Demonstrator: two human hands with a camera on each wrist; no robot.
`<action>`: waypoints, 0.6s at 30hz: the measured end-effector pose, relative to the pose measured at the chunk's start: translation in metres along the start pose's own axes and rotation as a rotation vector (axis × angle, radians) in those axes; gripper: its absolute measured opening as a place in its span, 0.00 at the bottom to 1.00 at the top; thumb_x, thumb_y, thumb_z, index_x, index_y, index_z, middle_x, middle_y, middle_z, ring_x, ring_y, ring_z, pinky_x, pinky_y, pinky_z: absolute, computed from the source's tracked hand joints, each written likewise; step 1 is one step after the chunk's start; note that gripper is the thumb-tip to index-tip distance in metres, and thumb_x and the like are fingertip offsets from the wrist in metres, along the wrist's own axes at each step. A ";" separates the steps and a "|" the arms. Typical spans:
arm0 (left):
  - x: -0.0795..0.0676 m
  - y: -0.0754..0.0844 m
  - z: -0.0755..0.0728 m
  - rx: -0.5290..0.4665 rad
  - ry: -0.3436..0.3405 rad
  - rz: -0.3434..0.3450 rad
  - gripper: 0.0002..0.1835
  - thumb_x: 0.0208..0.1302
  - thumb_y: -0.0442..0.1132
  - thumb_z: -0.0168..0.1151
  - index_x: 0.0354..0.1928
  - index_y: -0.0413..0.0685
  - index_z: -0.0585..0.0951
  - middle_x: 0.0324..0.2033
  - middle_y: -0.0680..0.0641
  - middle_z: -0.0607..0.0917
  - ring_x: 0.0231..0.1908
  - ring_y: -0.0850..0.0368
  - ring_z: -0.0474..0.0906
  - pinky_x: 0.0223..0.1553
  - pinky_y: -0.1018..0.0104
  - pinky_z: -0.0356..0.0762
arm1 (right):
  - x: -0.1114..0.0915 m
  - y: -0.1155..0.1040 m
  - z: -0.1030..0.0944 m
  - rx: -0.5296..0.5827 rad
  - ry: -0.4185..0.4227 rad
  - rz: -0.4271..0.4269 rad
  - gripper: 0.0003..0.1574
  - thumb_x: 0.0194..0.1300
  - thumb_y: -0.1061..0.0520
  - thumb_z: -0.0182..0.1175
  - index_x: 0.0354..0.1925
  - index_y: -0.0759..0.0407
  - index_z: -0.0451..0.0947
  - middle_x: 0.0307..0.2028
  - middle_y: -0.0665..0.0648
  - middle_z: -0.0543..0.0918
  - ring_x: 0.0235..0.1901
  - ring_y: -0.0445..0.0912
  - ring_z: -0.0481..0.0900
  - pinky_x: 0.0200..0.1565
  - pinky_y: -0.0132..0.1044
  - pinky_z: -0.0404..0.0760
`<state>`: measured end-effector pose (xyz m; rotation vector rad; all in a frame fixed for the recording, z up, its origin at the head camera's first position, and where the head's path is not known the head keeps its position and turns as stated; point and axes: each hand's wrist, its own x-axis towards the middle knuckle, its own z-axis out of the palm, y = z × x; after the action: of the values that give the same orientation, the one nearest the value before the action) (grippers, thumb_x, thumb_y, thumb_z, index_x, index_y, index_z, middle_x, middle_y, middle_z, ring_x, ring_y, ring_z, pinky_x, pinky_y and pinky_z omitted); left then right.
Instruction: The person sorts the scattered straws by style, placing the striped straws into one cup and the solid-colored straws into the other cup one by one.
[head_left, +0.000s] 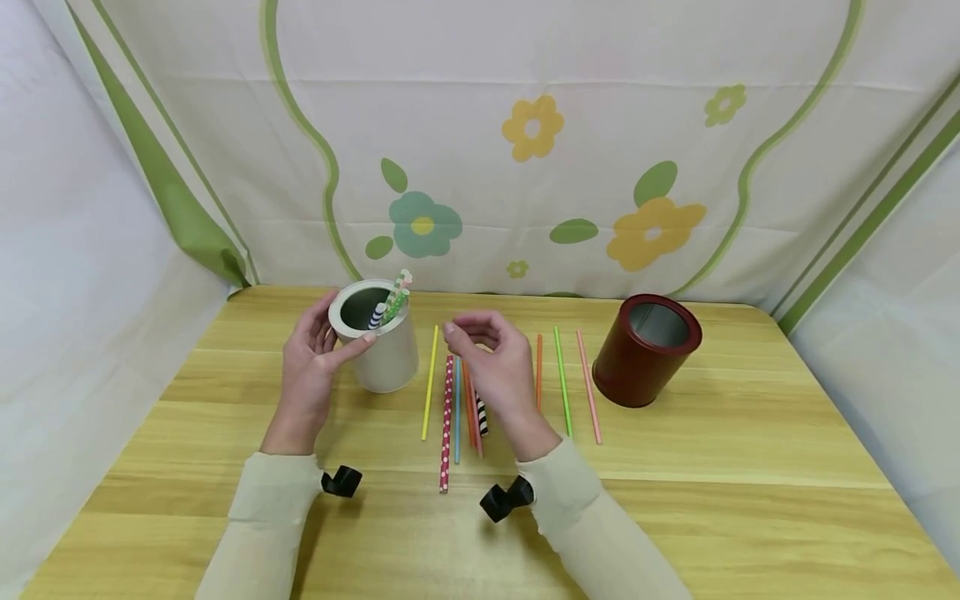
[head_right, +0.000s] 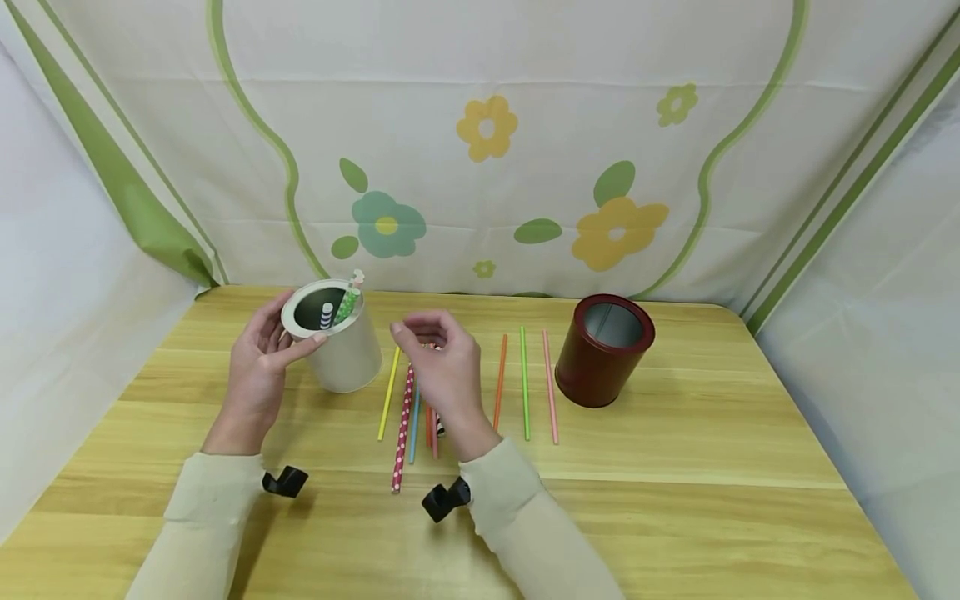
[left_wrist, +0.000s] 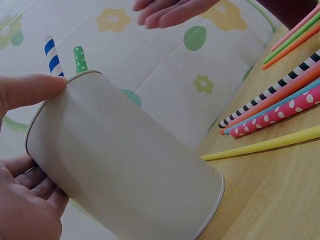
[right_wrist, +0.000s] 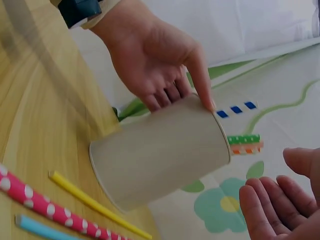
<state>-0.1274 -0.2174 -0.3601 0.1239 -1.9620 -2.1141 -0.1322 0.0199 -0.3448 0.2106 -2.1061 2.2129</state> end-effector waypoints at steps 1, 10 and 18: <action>0.000 0.000 0.000 0.001 0.001 -0.001 0.45 0.64 0.24 0.72 0.82 0.44 0.64 0.78 0.44 0.69 0.79 0.54 0.63 0.86 0.62 0.55 | 0.000 0.001 -0.004 -0.006 0.001 0.006 0.13 0.70 0.57 0.73 0.51 0.60 0.85 0.45 0.58 0.90 0.43 0.45 0.88 0.47 0.36 0.92; -0.001 0.001 0.000 -0.002 -0.001 -0.003 0.45 0.65 0.23 0.71 0.82 0.42 0.63 0.78 0.44 0.69 0.79 0.54 0.63 0.86 0.63 0.55 | 0.007 0.020 -0.032 -0.179 0.030 0.112 0.20 0.62 0.57 0.79 0.50 0.61 0.86 0.45 0.56 0.90 0.46 0.49 0.86 0.45 0.34 0.87; -0.001 0.002 0.000 -0.003 0.001 0.002 0.45 0.64 0.22 0.71 0.82 0.41 0.63 0.78 0.45 0.70 0.80 0.55 0.63 0.86 0.63 0.55 | 0.011 0.038 -0.039 -0.402 -0.044 0.238 0.21 0.65 0.53 0.78 0.52 0.61 0.85 0.45 0.57 0.90 0.44 0.49 0.87 0.47 0.41 0.89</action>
<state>-0.1261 -0.2169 -0.3581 0.1220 -1.9569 -2.1155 -0.1511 0.0566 -0.3826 -0.0212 -2.6618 1.8429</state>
